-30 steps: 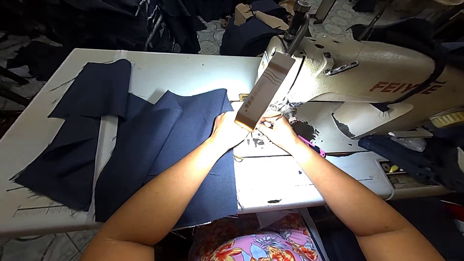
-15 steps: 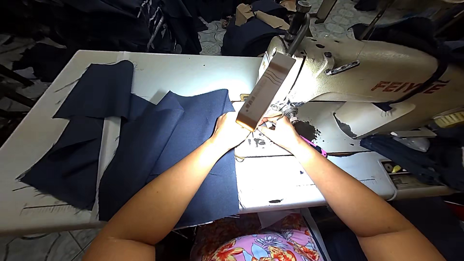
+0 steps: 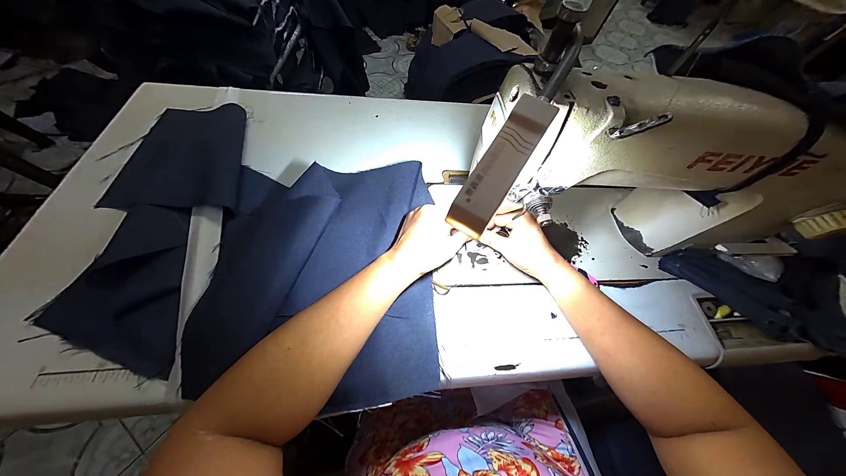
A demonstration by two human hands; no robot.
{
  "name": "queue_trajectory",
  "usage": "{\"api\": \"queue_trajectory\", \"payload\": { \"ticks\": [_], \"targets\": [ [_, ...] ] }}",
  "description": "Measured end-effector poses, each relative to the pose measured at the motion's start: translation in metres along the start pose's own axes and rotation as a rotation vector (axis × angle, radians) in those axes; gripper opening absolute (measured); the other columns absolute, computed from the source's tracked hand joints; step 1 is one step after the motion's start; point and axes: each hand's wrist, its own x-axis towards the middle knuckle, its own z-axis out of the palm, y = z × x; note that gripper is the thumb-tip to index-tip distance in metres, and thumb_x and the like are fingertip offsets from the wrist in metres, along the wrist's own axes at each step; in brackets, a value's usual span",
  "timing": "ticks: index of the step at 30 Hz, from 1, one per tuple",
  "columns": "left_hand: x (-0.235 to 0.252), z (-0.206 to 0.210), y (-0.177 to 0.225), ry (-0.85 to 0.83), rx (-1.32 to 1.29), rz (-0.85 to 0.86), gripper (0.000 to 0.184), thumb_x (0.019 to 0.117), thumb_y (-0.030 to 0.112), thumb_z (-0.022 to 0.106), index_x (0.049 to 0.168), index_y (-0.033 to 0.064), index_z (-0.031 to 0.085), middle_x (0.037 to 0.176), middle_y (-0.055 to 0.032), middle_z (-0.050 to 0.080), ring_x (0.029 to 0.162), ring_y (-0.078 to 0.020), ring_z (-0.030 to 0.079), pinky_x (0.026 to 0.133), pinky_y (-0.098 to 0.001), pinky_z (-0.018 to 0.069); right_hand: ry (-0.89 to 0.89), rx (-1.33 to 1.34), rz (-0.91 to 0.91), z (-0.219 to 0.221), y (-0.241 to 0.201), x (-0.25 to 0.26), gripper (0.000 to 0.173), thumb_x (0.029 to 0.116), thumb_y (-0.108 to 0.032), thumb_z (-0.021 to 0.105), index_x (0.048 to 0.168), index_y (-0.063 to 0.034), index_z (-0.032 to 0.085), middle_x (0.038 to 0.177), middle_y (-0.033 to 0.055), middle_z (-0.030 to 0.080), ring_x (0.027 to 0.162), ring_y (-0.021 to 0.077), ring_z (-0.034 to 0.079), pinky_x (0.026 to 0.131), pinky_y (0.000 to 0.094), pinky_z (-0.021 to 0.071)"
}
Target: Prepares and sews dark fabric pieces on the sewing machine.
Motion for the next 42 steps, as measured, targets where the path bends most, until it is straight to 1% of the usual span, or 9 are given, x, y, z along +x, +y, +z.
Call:
{"api": "queue_trajectory", "payload": {
  "ticks": [3,7,12,15,20,25,30,36,42],
  "targets": [
    [0.002,-0.001,0.003,-0.023,0.046,-0.018,0.022,0.0942,0.023,0.063,0.088,0.0079,0.079,0.082,-0.009,0.073,0.08,-0.025,0.07,0.073,-0.0507,0.0543,0.033,-0.015,0.007,0.001,0.001,0.001,0.006,0.0877,-0.002,0.074,0.082,-0.0011,0.072,0.084,0.0013,0.07,0.08,-0.0049,0.061,0.078,0.0131,0.0505],
    [0.006,-0.001,0.002,-0.071,0.102,-0.097,0.022,0.0945,0.021,0.063,0.086,0.0054,0.076,0.077,-0.0112,0.069,0.075,-0.0282,0.066,0.068,-0.0521,0.0503,0.117,-0.014,0.135,0.002,-0.001,0.0,0.01,0.0876,-0.002,0.075,0.096,0.0014,0.071,0.093,0.0033,0.072,0.087,-0.0054,0.064,0.082,0.013,0.0527],
    [0.008,-0.002,0.004,-0.092,0.123,-0.14,0.022,0.0951,0.022,0.063,0.089,0.0068,0.077,0.077,-0.0115,0.07,0.076,-0.0296,0.067,0.068,-0.0544,0.0503,0.055,-0.049,0.105,0.005,-0.001,0.0,0.015,0.0871,-0.002,0.076,0.102,0.0004,0.073,0.101,0.0065,0.074,0.097,0.0039,0.067,0.09,0.0226,0.0536],
    [0.007,0.003,0.0,-0.015,0.108,-0.097,0.022,0.0929,0.022,0.064,0.082,0.0078,0.076,0.073,-0.0086,0.067,0.071,-0.0264,0.065,0.063,-0.0509,0.0487,0.04,-0.038,0.111,0.005,-0.003,0.0,0.019,0.088,-0.002,0.075,0.106,0.0017,0.072,0.102,0.0057,0.074,0.098,0.0016,0.067,0.092,0.0198,0.0542],
    [0.008,0.002,0.004,-0.025,0.079,-0.121,0.022,0.0935,0.021,0.066,0.083,0.0061,0.078,0.088,-0.0108,0.072,0.084,-0.0274,0.069,0.071,-0.0527,0.0517,0.046,-0.058,0.091,0.005,-0.007,-0.001,0.021,0.0856,0.0,0.075,0.106,0.0036,0.071,0.102,0.0086,0.074,0.1,0.0035,0.066,0.092,0.02,0.0525],
    [0.008,0.008,-0.002,0.004,0.078,-0.08,0.023,0.0929,0.021,0.064,0.082,0.0064,0.077,0.086,-0.0103,0.073,0.084,-0.0275,0.07,0.07,-0.053,0.052,0.06,-0.064,0.069,0.006,-0.007,-0.001,0.023,0.0831,0.002,0.076,0.106,0.0037,0.07,0.102,0.0074,0.074,0.099,0.0005,0.066,0.089,0.0159,0.0531],
    [0.008,0.009,-0.002,0.013,0.067,-0.071,0.021,0.0921,0.02,0.064,0.082,0.0062,0.078,0.086,-0.0104,0.074,0.085,-0.028,0.071,0.071,-0.0536,0.0523,0.052,-0.089,0.076,0.005,-0.004,0.0,0.017,0.0845,-0.001,0.076,0.101,0.0009,0.073,0.1,0.0065,0.074,0.098,0.0024,0.066,0.09,0.0194,0.0524],
    [0.009,0.006,0.002,-0.021,0.08,-0.112,0.022,0.0934,0.021,0.064,0.086,0.0062,0.079,0.092,-0.011,0.075,0.091,-0.029,0.071,0.076,-0.0553,0.0529,0.056,-0.027,0.07,0.006,-0.004,0.0,0.021,0.084,0.001,0.076,0.104,0.0024,0.07,0.099,0.0052,0.074,0.095,-0.0008,0.066,0.087,0.0161,0.0539],
    [0.009,0.006,0.003,-0.033,0.092,-0.13,0.023,0.0941,0.021,0.064,0.085,0.0054,0.078,0.092,-0.0115,0.075,0.091,-0.0294,0.071,0.076,-0.0553,0.0529,0.066,-0.093,0.025,0.006,-0.001,0.0,0.021,0.0826,-0.004,0.078,0.103,0.0005,0.072,0.098,0.0044,0.074,0.098,0.0022,0.066,0.092,0.0206,0.052]
  ]
}}
